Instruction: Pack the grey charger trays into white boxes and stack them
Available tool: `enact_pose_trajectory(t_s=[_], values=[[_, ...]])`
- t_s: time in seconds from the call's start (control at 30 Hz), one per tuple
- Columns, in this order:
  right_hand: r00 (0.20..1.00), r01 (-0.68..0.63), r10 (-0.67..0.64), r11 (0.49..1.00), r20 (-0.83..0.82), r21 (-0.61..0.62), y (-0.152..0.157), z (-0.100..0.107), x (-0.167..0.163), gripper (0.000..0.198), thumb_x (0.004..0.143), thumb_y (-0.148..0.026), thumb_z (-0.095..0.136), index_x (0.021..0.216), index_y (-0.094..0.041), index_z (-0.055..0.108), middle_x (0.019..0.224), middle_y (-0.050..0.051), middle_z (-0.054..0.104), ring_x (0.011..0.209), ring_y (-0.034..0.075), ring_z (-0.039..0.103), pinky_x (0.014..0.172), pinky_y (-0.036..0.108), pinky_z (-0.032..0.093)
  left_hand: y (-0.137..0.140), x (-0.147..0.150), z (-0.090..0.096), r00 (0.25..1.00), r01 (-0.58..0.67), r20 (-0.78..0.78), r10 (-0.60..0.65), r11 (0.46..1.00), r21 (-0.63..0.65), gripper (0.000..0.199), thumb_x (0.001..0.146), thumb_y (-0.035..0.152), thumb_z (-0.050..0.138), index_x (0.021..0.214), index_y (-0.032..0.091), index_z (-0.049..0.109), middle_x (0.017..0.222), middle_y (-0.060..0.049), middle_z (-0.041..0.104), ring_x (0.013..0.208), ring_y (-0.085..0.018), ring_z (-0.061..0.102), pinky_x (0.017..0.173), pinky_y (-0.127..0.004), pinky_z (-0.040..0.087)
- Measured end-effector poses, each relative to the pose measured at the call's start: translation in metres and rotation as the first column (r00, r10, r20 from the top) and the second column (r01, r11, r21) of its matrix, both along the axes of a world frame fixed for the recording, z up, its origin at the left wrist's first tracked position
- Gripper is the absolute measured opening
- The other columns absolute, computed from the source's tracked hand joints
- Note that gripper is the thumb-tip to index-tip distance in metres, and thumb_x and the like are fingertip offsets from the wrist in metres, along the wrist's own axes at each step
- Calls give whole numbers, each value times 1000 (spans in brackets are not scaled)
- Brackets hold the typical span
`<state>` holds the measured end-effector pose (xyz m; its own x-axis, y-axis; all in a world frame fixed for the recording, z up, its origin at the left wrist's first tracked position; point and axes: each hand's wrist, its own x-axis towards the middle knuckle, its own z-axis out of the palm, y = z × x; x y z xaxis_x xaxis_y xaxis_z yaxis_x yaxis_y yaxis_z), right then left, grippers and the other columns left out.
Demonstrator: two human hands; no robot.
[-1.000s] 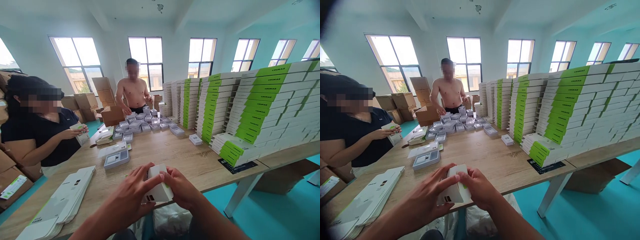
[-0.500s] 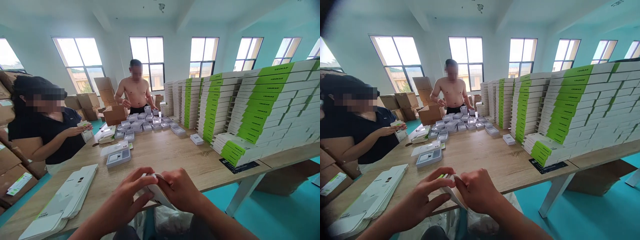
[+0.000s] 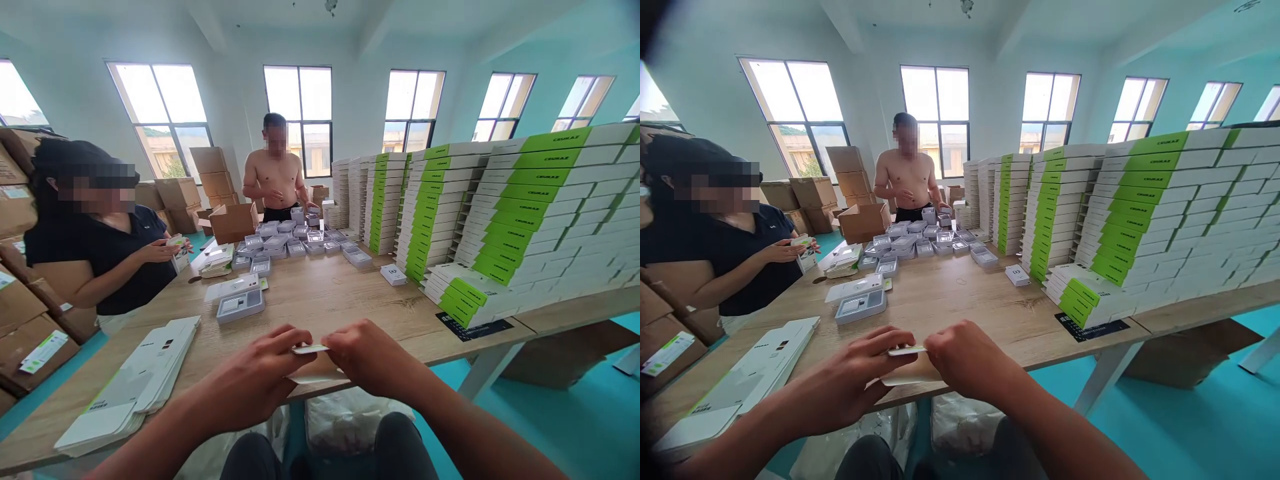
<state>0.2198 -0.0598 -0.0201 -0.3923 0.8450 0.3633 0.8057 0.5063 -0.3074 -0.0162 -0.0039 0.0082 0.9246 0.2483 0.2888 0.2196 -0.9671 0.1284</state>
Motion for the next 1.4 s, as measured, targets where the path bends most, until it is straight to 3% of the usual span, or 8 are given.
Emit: enact_pose_trajectory(t_s=[0.23, 0.43, 0.6, 0.87, 1.0, 1.13, 1.3, 1.4], values=[[748, -12, 31, 999, -663, 34, -11, -53, 3, 35, 95, -46, 63, 125, -29, 63, 120, 7, 74, 99, 23, 70, 86, 35, 52, 5, -3, -19, 993, -59, 102, 61, 998, -25, 45, 100, 15, 51, 143, 30, 53, 133, -8, 64, 121, -24, 60, 101, -37, 54], [732, 58, 120, 970, -670, 237, -7, -82, -1, 36, 87, -24, 75, 120, -36, 70, 123, 5, 74, 118, 28, 65, 102, 46, 49, 3, -2, -37, 983, -68, 165, 77, 996, -56, 57, 101, 17, 52, 153, 36, 39, 135, -7, 63, 122, -23, 58, 104, -38, 52], [695, 12, 75, 993, -715, 117, -9, -66, -10, 18, 90, -31, 71, 107, -32, 78, 119, 8, 72, 110, 28, 63, 94, 43, 50, 2, 2, -42, 986, -29, 162, 44, 996, -88, 62, 98, 10, 53, 153, 35, 39, 131, -8, 62, 119, -23, 59, 101, -37, 54], [-56, -54, -394, 919, -918, -391, -13, -54, -49, 19, 75, -38, 78, 70, -21, 69, 111, 5, 64, 100, 24, 58, 89, 34, 47, 5, 4, -77, 890, -51, 451, 71, 997, -57, 30, 99, 10, 51, 122, 27, 41, 124, -10, 57, 101, -16, 66, 84, -27, 57], [-211, -11, -437, 895, -874, -445, -9, -48, -67, 18, 70, -30, 76, 84, -23, 67, 95, 1, 62, 83, 19, 56, 76, 30, 48, 0, 5, -91, 883, -153, 455, 115, 987, 48, 26, 100, 14, 52, 122, 27, 47, 125, -10, 61, 95, -16, 69, 79, -26, 58], [-76, 69, -386, 918, -920, -391, -11, -51, -70, 18, 78, -30, 73, 90, -24, 61, 95, 1, 64, 87, 19, 59, 77, 29, 49, -5, 2, -97, 856, -178, 502, 122, 982, 64, 31, 99, 15, 54, 129, 24, 51, 124, -10, 66, 110, -21, 68, 92, -29, 58], [454, 199, -113, 980, -884, -23, -15, -68, -50, 5, 92, -30, 66, 93, -25, 64, 124, 7, 67, 117, 24, 61, 96, 36, 48, -8, 0, -92, 826, -199, 546, 140, 979, 50, 27, 101, 16, 53, 127, 19, 54, 122, -13, 68, 113, -21, 69, 95, -28, 58], [635, 249, -117, 967, -763, 59, -12, -69, -39, 7, 94, -27, 64, 100, -25, 68, 117, 8, 72, 108, 22, 66, 91, 34, 51, -9, 1, -90, 811, -202, 571, 126, 977, 71, 24, 101, 19, 54, 124, 15, 57, 119, -14, 70, 111, -21, 69, 96, -28, 58]])
